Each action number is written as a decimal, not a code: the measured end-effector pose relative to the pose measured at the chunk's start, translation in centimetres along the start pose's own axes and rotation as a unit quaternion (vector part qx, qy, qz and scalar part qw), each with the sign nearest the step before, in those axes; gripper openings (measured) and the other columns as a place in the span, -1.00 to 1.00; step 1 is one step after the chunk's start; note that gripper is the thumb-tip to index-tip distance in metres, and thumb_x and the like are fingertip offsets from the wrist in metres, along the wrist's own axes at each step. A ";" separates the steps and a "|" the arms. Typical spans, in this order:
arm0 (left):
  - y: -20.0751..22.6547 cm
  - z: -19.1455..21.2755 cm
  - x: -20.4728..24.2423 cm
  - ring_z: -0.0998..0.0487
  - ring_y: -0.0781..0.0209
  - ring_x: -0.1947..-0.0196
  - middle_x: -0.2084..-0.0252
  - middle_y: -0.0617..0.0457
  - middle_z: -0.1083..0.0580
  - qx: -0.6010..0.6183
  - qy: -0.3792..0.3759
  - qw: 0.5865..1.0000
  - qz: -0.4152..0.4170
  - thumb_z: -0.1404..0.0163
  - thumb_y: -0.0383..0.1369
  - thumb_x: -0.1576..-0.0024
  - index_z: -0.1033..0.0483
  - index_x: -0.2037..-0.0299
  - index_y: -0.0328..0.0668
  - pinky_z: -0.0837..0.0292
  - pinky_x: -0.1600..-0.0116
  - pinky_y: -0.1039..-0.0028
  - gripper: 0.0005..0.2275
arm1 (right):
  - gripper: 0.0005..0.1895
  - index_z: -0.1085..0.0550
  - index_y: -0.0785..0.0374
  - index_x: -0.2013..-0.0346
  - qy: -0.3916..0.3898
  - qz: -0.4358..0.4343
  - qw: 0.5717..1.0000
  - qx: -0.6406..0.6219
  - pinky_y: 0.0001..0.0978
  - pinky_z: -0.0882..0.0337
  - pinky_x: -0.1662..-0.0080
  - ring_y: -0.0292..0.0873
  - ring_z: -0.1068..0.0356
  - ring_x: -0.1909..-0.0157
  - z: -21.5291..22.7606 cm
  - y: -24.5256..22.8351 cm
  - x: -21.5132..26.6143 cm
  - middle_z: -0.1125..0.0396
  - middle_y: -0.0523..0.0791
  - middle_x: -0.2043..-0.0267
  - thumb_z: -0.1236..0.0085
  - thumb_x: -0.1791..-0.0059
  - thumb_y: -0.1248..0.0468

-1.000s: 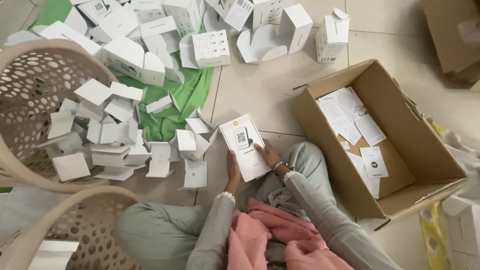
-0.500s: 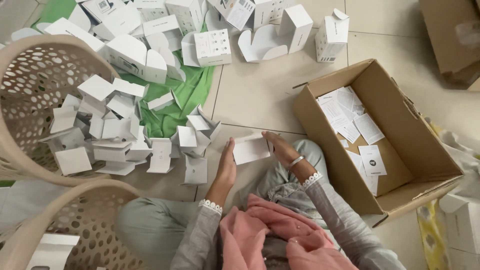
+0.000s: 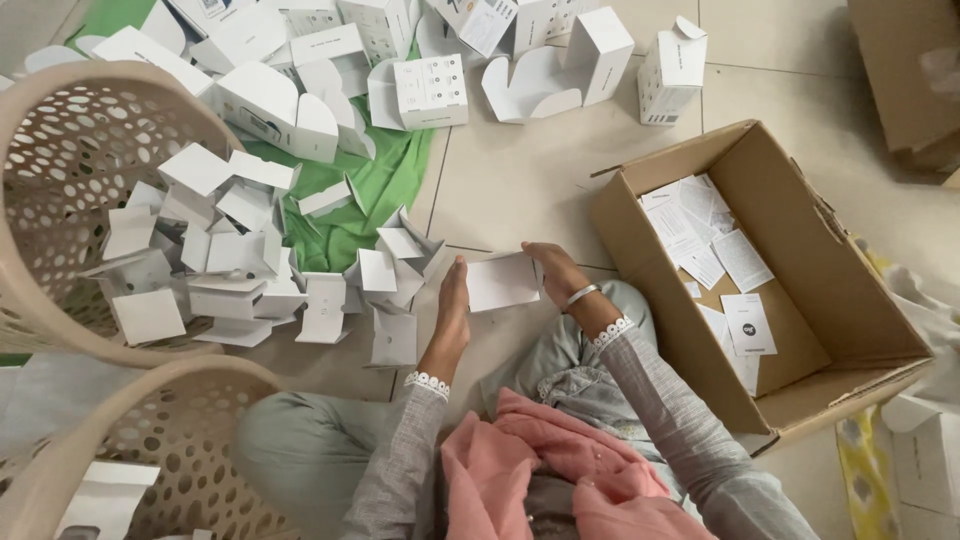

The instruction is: The person places manuals or papers into white boxes, then closes and stacks the boxes.

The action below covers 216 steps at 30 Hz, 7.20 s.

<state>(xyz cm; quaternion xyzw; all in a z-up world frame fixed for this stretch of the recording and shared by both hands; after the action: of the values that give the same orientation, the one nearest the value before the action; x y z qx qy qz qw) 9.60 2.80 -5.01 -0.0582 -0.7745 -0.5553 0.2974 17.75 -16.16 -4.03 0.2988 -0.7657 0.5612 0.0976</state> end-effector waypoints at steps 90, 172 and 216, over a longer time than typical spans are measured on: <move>-8.7 -29.6 18.5 -0.47 0.11 -0.23 -0.38 -0.13 -0.27 -0.288 -0.483 0.820 -0.105 -0.12 -0.37 -0.11 -0.19 -0.40 -0.23 -0.45 -0.16 0.37 -0.39 | -0.19 -0.32 0.25 -0.24 0.518 0.678 0.368 -0.369 -0.09 -0.62 -0.03 0.08 -0.44 0.04 45.1 -3.6 69.2 -0.31 0.05 -0.07 -0.44 0.24 0.14; 23.0 0.6 -44.8 -0.55 -0.23 -0.09 -0.05 -0.36 -0.50 -0.349 0.166 0.877 -0.284 -0.36 0.05 0.14 -0.30 -0.08 -0.58 -0.44 -0.19 0.16 -0.17 | 0.67 0.34 -0.06 -0.54 -0.017 -0.057 0.516 0.854 -0.12 -0.47 -0.13 0.45 0.23 -0.50 -6.1 3.6 -10.5 0.32 0.35 -0.51 -0.66 0.54 -0.17; 23.3 -5.2 5.1 -0.56 -0.28 0.31 0.32 -0.24 -0.55 -0.453 0.053 0.741 -0.493 0.01 -0.38 -0.26 -0.53 0.02 -0.22 -0.39 0.24 0.07 -0.84 | -0.50 -0.49 0.22 0.05 0.139 0.419 0.683 0.582 -0.05 -0.21 -0.13 0.13 -0.36 -0.04 -8.5 -3.0 14.2 -0.41 -0.01 0.04 -0.34 0.24 0.17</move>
<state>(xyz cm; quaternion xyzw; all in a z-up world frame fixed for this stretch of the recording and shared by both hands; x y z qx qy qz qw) 17.32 5.66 17.98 0.2337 -0.3351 -0.9120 -0.0384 6.48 -13.91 8.25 -0.1376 -0.3082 0.9112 -0.2361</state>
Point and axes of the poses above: each hand's wrist, its own x-axis away from the middle knuckle, its own z-axis out of the back of the hand, y = z × x, the point moved 10 cm from there along -x, towards the middle knuckle
